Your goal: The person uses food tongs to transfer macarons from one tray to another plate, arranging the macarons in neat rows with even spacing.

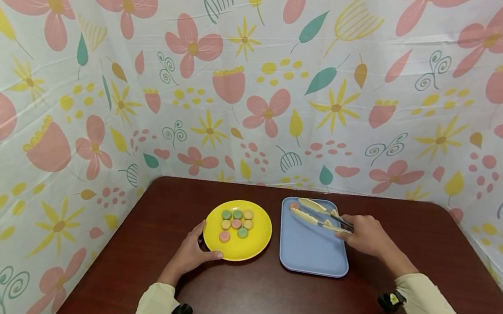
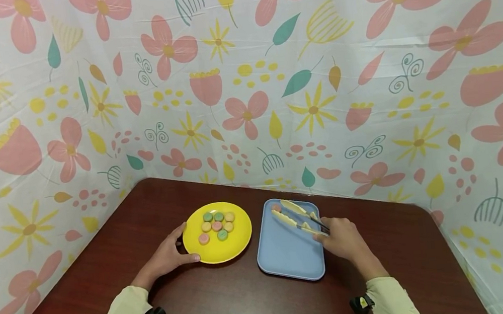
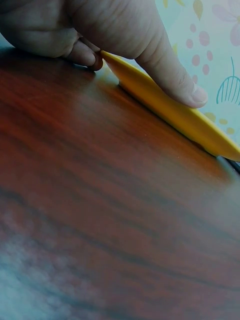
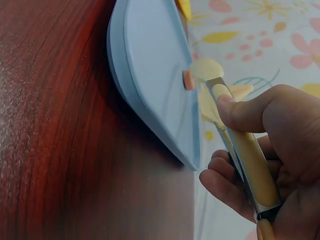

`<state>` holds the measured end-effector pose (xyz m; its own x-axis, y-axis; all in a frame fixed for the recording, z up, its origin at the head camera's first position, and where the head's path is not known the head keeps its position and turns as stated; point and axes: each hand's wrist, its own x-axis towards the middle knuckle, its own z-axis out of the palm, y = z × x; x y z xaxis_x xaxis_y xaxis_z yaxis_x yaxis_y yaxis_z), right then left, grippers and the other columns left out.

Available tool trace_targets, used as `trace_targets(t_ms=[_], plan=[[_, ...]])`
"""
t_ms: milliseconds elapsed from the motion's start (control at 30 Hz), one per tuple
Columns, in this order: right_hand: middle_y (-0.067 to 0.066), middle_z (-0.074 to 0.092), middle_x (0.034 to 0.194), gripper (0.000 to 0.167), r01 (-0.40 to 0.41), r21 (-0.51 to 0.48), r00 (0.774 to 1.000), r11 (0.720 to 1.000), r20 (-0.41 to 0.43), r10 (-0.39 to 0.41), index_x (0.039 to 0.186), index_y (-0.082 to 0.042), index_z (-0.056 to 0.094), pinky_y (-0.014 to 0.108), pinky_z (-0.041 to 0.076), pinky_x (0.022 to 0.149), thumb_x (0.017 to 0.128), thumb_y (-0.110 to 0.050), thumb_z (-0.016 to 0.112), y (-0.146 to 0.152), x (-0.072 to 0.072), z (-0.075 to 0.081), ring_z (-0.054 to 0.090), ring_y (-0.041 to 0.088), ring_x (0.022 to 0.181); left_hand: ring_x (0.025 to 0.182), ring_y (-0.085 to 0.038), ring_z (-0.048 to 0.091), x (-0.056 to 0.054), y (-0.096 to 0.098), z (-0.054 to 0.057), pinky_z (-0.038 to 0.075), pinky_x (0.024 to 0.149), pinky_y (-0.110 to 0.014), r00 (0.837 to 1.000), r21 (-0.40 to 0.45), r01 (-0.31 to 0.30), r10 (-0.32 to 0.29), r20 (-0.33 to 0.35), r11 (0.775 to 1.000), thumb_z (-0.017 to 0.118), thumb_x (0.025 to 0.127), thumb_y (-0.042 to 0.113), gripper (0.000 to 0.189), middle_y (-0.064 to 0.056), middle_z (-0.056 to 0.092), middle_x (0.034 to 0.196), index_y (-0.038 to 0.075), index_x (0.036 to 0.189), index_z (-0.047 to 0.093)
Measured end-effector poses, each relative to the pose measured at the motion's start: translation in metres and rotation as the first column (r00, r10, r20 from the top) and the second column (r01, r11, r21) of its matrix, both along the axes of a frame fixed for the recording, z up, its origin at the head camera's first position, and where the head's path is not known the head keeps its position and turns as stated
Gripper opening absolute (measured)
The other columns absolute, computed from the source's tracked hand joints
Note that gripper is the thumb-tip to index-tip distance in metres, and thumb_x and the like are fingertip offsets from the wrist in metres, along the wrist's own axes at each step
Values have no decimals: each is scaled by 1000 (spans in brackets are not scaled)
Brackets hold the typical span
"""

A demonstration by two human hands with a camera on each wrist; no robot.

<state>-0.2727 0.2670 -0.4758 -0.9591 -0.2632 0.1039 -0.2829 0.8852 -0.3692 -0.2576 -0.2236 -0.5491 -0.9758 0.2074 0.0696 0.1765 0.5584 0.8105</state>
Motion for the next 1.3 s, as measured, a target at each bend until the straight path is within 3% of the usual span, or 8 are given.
trace_targets(t_ms=[433, 1000, 1300], plan=[[23, 71, 112, 64, 23, 48, 999, 999, 32, -24, 132, 10, 62, 43, 52, 72, 88, -32, 80, -5, -9, -8, 62, 23, 82, 151, -39, 29, -1, 0, 0, 38, 113, -56, 1000, -5, 2, -2, 6, 1000, 90, 74, 49, 119, -17, 24, 167, 9, 163, 24], [19, 72, 105, 59, 17, 68, 999, 998, 41, -19, 132, 10, 63, 38, 46, 67, 90, -29, 78, -8, -10, -7, 56, 20, 76, 152, -40, 25, 1, 1, 1, 34, 116, -58, 1000, -6, -10, 10, 27, 1000, 91, 74, 49, 120, -17, 24, 167, 6, 163, 23], [17, 72, 105, 54, 8, 62, 1000, 998, -2, -8, 130, 7, 65, 42, 51, 72, 90, -27, 78, -5, -2, -2, 59, 21, 79, 151, -40, 27, 1, 1, 1, 37, 114, -56, 1000, 0, -12, 12, 24, 1000, 91, 73, 48, 120, -18, 24, 167, 7, 163, 23]])
